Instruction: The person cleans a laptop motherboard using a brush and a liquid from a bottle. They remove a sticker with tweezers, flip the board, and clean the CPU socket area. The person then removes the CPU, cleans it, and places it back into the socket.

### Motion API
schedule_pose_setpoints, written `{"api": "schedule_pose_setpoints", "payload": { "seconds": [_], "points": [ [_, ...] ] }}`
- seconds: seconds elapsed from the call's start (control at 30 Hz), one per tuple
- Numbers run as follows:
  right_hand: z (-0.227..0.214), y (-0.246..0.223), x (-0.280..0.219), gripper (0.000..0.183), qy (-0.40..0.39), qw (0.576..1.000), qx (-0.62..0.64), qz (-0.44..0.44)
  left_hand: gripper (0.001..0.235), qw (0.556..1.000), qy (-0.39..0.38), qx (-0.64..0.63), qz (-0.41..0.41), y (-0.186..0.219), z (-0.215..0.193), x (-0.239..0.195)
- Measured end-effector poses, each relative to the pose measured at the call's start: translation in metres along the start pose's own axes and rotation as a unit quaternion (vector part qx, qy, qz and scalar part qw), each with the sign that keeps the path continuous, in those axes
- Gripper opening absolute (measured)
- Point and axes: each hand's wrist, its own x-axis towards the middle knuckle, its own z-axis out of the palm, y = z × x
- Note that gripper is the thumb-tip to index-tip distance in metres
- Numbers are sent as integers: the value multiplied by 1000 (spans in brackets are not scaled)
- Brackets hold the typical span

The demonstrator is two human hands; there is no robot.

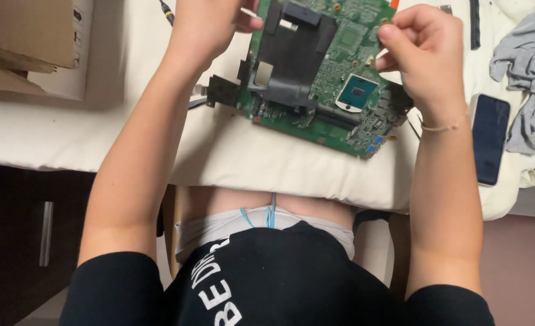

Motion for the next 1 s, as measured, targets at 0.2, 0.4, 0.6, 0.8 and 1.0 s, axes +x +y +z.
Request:
{"api": "schedule_pose_setpoints", "payload": {
  "seconds": [0.2,0.4,0.6,0.8,1.0],
  "points": [
    [25,48,50,15,-64,974,-41,212,16,989,14,-83,-126,-93,23,49],
    [40,80,76,20,-66,976,-66,196,27,994,54,58,-77,-94,22,46],
    [21,74,61,13,-18,970,-238,44,32,910,125,370,137,-148,18,76],
    [-70,104,-48,16,241,820,-510,-97,13,885,106,386,237,-102,10,-7],
    [-97,156,-80,14,220,868,-444,-31,20,865,168,393,263,-92,-30,-69]
  ]
}}
